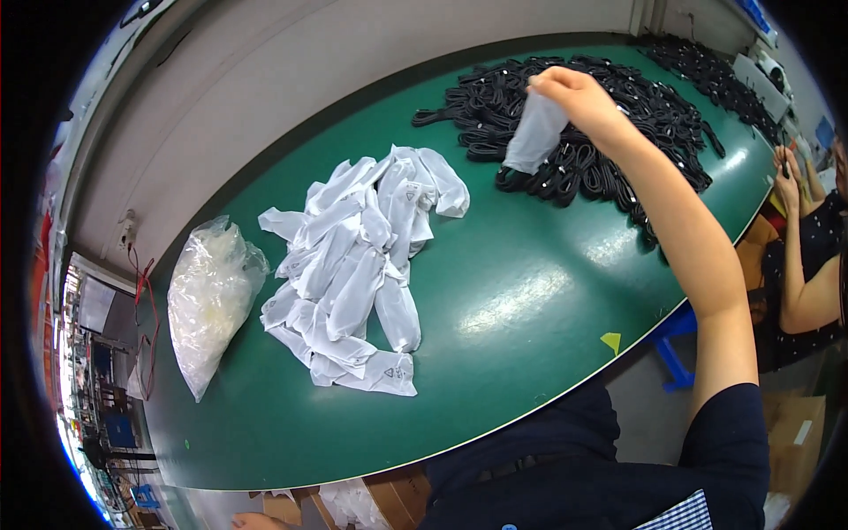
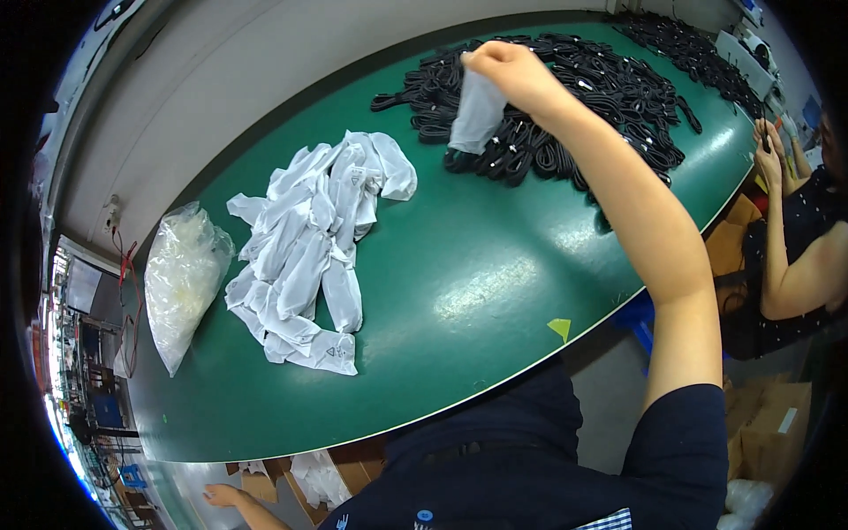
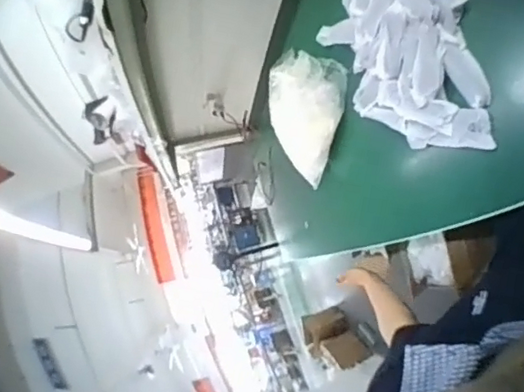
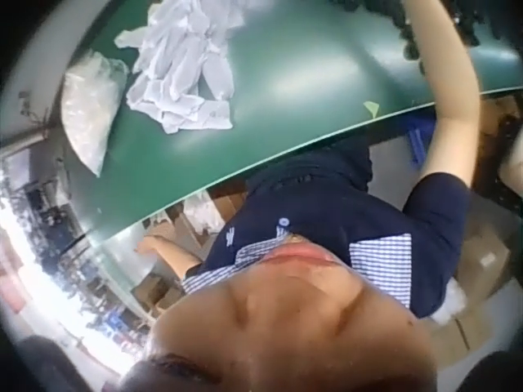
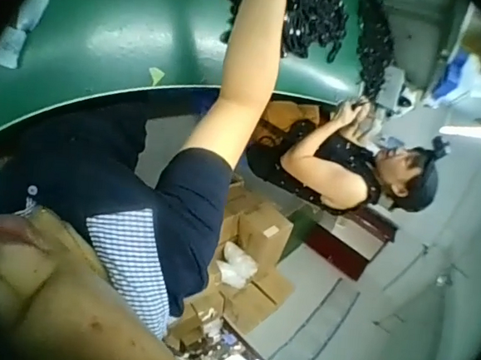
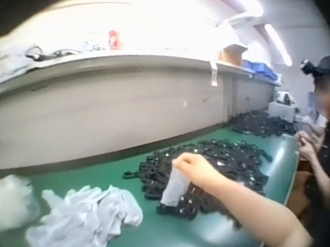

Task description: Unpacking bundled black cables from white protective sleeves and organizing them on a factory workbench.

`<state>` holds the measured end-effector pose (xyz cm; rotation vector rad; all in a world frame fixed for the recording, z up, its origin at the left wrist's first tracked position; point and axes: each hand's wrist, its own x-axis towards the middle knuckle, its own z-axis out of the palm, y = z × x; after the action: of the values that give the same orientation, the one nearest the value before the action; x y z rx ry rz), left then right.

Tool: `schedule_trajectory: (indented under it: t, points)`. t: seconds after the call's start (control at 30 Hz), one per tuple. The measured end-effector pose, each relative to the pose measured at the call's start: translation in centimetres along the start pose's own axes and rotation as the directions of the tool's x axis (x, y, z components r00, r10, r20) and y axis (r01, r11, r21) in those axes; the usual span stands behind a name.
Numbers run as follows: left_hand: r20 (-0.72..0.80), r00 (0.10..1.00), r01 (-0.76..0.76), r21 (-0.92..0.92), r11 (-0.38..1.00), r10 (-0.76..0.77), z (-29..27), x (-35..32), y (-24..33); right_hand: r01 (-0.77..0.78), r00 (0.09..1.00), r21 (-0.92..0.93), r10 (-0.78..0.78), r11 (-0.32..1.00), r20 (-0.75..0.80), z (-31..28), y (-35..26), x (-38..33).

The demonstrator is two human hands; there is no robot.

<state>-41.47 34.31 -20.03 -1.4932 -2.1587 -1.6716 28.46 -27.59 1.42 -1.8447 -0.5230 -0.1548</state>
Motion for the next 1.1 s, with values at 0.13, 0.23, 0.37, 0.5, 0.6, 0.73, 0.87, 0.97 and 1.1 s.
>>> schedule_trajectory:
  t: [0.13,0.23,0.37,0.5,0.6,0.73,0.87,0.97,1.1]
  points:
    - [-0.072,0.945,-0.326,-0.123,0.937,0.319,-2.3,4.6,7.2,0.038,0.996,0.248,-0.015,0.968,-0.093,-1.4,-1.2,1.4]
    - [0.038,0.845,-0.453,-0.478,0.752,0.533,-3.2,-2.7,20.0,0.181,0.946,0.369,-0.059,0.911,-0.318,-4.7,1.2,4.4]
    - [0.37,0.513,-0.336,-0.743,0.578,0.775,-8.8,-16.9,34.9,0.034,0.956,-0.201,-0.09,0.979,-0.28,2.7,-0.3,4.3]
    - [0.221,-0.016,-0.17,-0.962,0.215,0.975,-8.4,-27.2,42.6,-0.051,0.972,-0.509,0.159,0.859,0.172,14.6,3.0,5.1]
    - [0.147,-0.33,-0.232,-0.97,0.071,0.933,-7.6,-32.9,47.7,-0.113,0.965,-0.523,0.218,0.845,0.145,19.4,4.0,4.2]
    - [0.14,-0.451,-0.236,-0.971,0.033,0.882,-2.8,-40.3,52.8,-0.103,0.948,-0.599,0.261,0.794,0.182,19.7,5.1,3.8]
    - [0.21,-0.4,-0.215,-0.968,0.132,0.892,2.0,-45.2,57.2,-0.033,0.981,-0.563,0.135,0.826,0.14,20.3,6.2,3.1]
    - [0.381,-0.404,-0.263,-0.919,0.294,0.831,7.3,-47.0,59.6,-0.02,0.961,-0.501,0.155,0.865,0.229,19.6,4.5,1.8]
    - [0.496,-0.473,-0.492,-0.834,0.249,0.728,7.1,-51.6,60.4,0.048,0.93,-0.312,0.072,0.949,0.361,11.0,3.2,-2.3]
